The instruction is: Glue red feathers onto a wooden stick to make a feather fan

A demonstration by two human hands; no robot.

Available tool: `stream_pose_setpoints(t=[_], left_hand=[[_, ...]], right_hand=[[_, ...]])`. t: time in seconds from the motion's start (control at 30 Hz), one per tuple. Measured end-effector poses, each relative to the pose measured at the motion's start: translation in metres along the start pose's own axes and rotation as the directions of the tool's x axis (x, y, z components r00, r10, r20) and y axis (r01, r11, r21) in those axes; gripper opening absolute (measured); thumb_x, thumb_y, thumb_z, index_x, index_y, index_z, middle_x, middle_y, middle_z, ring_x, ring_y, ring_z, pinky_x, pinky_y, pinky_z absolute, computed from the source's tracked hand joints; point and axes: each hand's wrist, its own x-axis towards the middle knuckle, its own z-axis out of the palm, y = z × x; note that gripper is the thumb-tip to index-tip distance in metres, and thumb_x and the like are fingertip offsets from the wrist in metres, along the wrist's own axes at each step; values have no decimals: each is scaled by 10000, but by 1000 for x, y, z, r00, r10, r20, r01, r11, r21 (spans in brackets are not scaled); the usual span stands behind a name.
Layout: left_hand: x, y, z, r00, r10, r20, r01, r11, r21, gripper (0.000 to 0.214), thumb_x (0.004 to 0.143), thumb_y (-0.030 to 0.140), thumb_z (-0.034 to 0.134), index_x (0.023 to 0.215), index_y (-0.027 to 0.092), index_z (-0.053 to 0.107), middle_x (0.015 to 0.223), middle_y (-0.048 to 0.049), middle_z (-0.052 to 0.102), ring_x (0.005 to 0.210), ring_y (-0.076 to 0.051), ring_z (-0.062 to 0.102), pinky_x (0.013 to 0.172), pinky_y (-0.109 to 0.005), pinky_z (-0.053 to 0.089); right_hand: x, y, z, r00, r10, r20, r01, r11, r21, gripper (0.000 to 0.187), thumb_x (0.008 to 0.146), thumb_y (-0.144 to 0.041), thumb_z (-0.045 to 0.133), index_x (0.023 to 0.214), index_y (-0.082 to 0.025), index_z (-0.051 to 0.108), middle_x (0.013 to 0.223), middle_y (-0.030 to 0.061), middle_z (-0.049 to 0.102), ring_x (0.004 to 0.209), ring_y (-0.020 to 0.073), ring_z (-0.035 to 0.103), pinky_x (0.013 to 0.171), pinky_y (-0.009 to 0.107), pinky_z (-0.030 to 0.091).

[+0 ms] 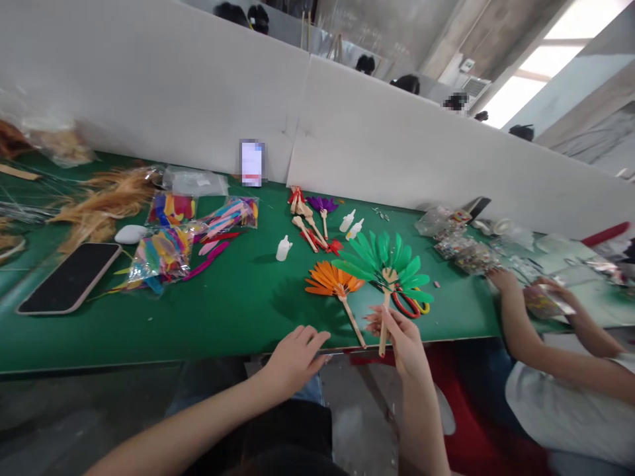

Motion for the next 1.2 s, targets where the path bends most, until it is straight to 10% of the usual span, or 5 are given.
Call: stream_pose_setpoints(t=[0.17,0.27,0.43,1.2], left_hand=[[67,37,20,964,-181,196,139,968,210,433,910,463,404,1124,109,533,858,-106,653,769,-246,648,637,-337,505],[82,45,41,995,5,105,-32,966,256,500,891,435,464,1299,145,450,1114,-149,619,1010,-275,600,754,-367,498],[74,18,73,957,282,65,-288,907,306,677,808,614,485,1343,200,450,1480,-170,300,1366,-314,267,1067,-482,270],[71,-21,61,970,241,-13,-227,929,291,598,884,502,440,1415,255,325,1510,-103,260,1386,-254,241,1094,-494,217]], right_hand=[[-2,6,-16,998,3,-68,-4,1000,-14,422,663,-521,727,869,-153,722,740,80,721,597,171,650,549,258,527],[-4,15,-26,995,15,-94,-15,1000,0,428,655,-518,733,876,-152,720,745,84,723,613,181,662,561,266,535],[-1,29,-46,993,51,-102,-52,999,-7,421,637,-516,745,861,-160,715,743,76,724,629,183,672,577,263,536],[68,49,-24,998,39,58,-14,927,-374,549,686,-684,559,792,-150,629,657,74,693,526,206,657,465,297,515]])
